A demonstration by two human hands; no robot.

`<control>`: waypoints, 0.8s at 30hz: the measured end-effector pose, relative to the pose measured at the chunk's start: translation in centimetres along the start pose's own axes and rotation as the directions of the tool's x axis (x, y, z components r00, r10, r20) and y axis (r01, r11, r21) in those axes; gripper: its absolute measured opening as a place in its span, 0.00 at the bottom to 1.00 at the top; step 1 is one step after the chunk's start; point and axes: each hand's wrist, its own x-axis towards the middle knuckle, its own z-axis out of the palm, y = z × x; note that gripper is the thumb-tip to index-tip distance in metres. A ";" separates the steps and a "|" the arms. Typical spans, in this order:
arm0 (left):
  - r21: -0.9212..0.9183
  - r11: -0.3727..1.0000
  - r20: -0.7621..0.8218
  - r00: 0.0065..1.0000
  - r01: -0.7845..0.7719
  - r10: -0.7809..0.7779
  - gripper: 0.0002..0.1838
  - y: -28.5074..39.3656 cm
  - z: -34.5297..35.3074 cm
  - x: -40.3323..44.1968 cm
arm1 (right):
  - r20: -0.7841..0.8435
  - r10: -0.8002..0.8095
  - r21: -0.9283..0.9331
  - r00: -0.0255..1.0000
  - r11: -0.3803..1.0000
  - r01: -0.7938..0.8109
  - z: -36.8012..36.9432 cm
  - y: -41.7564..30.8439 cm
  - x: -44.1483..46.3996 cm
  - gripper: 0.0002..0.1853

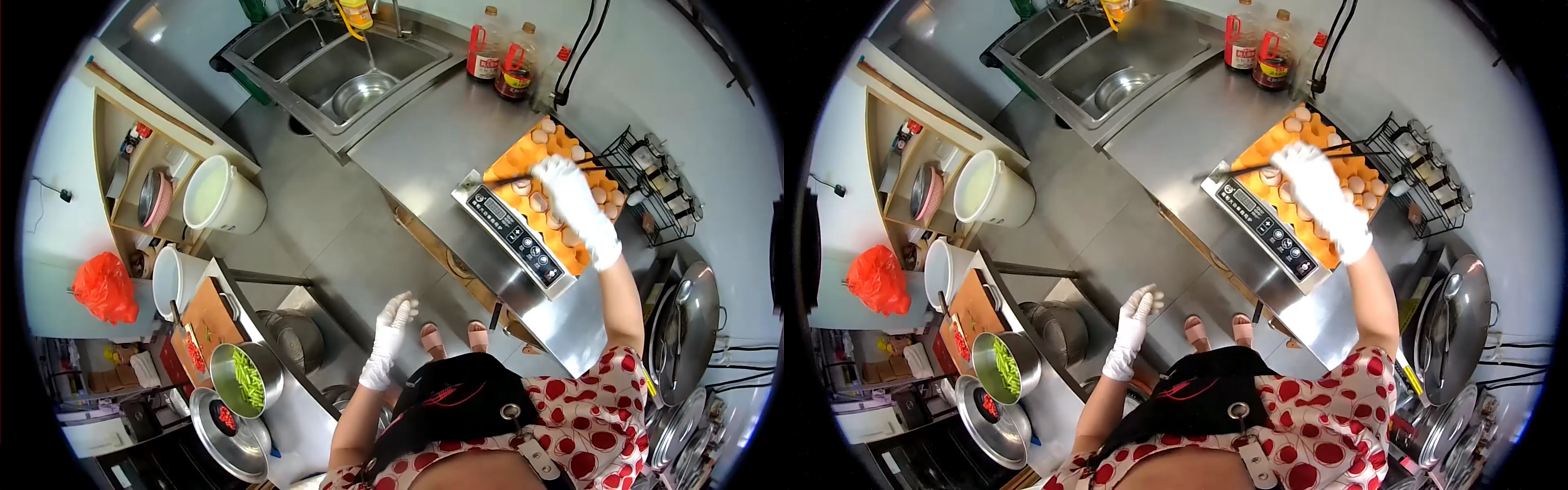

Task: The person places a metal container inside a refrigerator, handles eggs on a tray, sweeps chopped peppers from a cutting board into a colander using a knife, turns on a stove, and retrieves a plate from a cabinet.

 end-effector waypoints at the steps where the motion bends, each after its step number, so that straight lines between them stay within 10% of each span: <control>1: -0.044 0.999 -0.009 1.000 0.005 -0.006 0.19 0.6 0.3 0.1 | 0.045 -0.073 -0.087 0.996 0.993 0.077 -3.0 -3.3 0.0 0.04; 3: -0.120 0.992 0.008 0.999 -0.034 0.035 0.23 2.0 0.6 -0.2 | -0.020 -0.225 -0.045 0.974 0.974 0.224 -4.8 -7.4 -0.7 0.04; 5: -0.051 0.979 -0.032 0.980 -0.198 0.197 0.23 4.0 1.5 -0.6 | 0.319 -0.298 0.105 0.900 0.955 0.279 -5.1 -10.9 -0.4 0.06; 6: 0.215 0.904 0.066 0.929 -0.369 0.364 0.24 5.6 1.4 -0.9 | 0.338 -0.365 0.116 0.868 0.931 0.347 -5.2 -12.2 -0.5 0.05; 9: 0.271 0.944 0.420 0.905 -0.188 0.060 0.28 7.5 1.7 -1.1 | 0.240 -0.490 0.204 0.838 0.870 0.450 -2.7 -14.6 -1.5 0.03; 10: 0.394 0.855 0.441 0.886 -0.337 0.146 0.30 6.3 2.2 -0.8 | 0.194 -0.486 0.204 0.852 0.870 0.450 -2.0 -15.5 -1.4 0.03; 14: 0.493 0.860 0.220 0.975 -0.132 0.023 0.12 2.0 3.0 -0.4 | 0.058 -0.465 0.162 0.883 0.878 0.451 -1.5 -17.6 -0.7 0.07; 17: 0.467 0.870 0.074 0.987 -0.162 0.144 0.13 -0.1 2.4 2.9 | -0.210 -0.130 0.240 0.969 0.954 0.180 -3.8 -15.1 -3.0 0.14; 24: 0.613 0.752 -0.012 0.949 -0.242 0.315 0.15 3.5 4.1 17.0 | -0.060 0.578 0.218 0.814 0.803 -0.554 -2.3 -3.7 -13.1 0.15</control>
